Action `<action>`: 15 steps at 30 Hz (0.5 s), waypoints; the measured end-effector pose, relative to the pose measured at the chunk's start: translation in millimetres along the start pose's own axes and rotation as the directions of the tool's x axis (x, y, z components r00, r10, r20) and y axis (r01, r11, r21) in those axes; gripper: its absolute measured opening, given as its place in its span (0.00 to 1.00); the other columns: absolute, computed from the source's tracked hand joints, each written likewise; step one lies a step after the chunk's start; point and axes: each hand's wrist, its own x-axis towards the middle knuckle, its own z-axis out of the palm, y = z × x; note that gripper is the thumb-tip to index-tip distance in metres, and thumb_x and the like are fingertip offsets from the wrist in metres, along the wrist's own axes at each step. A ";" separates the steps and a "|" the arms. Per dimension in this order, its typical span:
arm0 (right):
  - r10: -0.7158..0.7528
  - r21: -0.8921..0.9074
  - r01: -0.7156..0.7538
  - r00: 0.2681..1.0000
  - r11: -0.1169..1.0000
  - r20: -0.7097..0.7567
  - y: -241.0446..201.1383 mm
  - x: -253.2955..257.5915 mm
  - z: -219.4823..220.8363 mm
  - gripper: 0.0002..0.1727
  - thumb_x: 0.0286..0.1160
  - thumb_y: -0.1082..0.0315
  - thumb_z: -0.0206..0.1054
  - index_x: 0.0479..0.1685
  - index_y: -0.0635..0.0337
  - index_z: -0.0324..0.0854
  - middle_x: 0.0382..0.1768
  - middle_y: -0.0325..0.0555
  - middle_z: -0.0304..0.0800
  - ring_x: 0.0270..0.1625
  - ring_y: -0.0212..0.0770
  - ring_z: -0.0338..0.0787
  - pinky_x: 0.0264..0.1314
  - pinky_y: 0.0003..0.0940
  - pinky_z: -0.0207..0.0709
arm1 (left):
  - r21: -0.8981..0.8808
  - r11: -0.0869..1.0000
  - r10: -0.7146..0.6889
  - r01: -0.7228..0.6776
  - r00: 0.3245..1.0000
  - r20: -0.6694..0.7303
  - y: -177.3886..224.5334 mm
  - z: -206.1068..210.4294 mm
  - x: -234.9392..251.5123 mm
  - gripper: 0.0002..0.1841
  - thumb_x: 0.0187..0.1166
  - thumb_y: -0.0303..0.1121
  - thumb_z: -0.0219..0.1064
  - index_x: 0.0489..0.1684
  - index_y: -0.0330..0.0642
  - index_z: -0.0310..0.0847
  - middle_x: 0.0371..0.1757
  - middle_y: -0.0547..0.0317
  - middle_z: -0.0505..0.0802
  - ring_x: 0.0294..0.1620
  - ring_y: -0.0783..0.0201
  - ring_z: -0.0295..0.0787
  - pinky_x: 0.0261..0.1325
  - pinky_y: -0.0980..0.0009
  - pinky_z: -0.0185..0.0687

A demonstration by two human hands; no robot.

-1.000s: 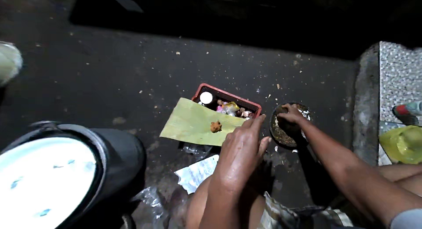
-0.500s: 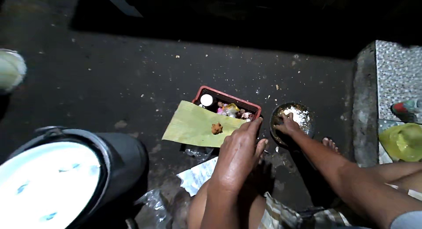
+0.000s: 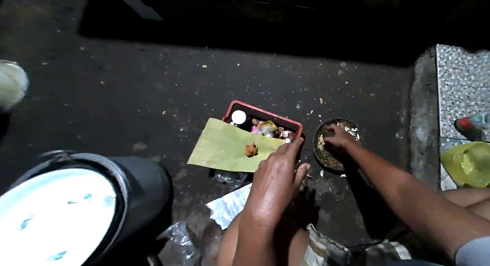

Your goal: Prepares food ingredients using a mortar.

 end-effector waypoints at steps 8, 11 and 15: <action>-0.066 -0.190 0.065 0.998 0.980 0.000 9.3 -31.6 23.4 0.37 0.76 0.43 0.70 0.85 0.43 0.71 0.88 0.62 0.61 0.62 0.66 0.89 0.60 0.64 0.83 | 0.025 1.000 0.010 -0.010 1.000 0.011 -1.3 -1.5 1.3 0.28 0.84 0.43 0.66 0.83 0.47 0.73 0.69 0.46 0.88 0.61 0.45 0.91 0.61 0.44 0.85; -0.004 -0.132 0.001 1.000 0.991 -0.020 -0.5 -18.3 14.5 0.37 0.74 0.44 0.72 0.85 0.41 0.70 0.88 0.60 0.61 0.63 0.65 0.89 0.61 0.63 0.83 | 0.016 0.999 0.046 -0.046 0.999 -0.007 -2.3 -0.6 -1.2 0.28 0.85 0.44 0.65 0.84 0.47 0.72 0.71 0.48 0.87 0.62 0.47 0.90 0.63 0.46 0.84; -0.062 -0.157 0.067 0.997 0.985 0.040 6.2 -35.2 31.2 0.39 0.71 0.46 0.73 0.85 0.43 0.70 0.89 0.64 0.57 0.60 0.68 0.89 0.57 0.67 0.84 | -0.081 0.950 0.200 -0.302 0.785 -0.586 -20.8 -24.5 -36.9 0.18 0.86 0.39 0.62 0.67 0.40 0.86 0.66 0.52 0.92 0.67 0.58 0.89 0.70 0.58 0.83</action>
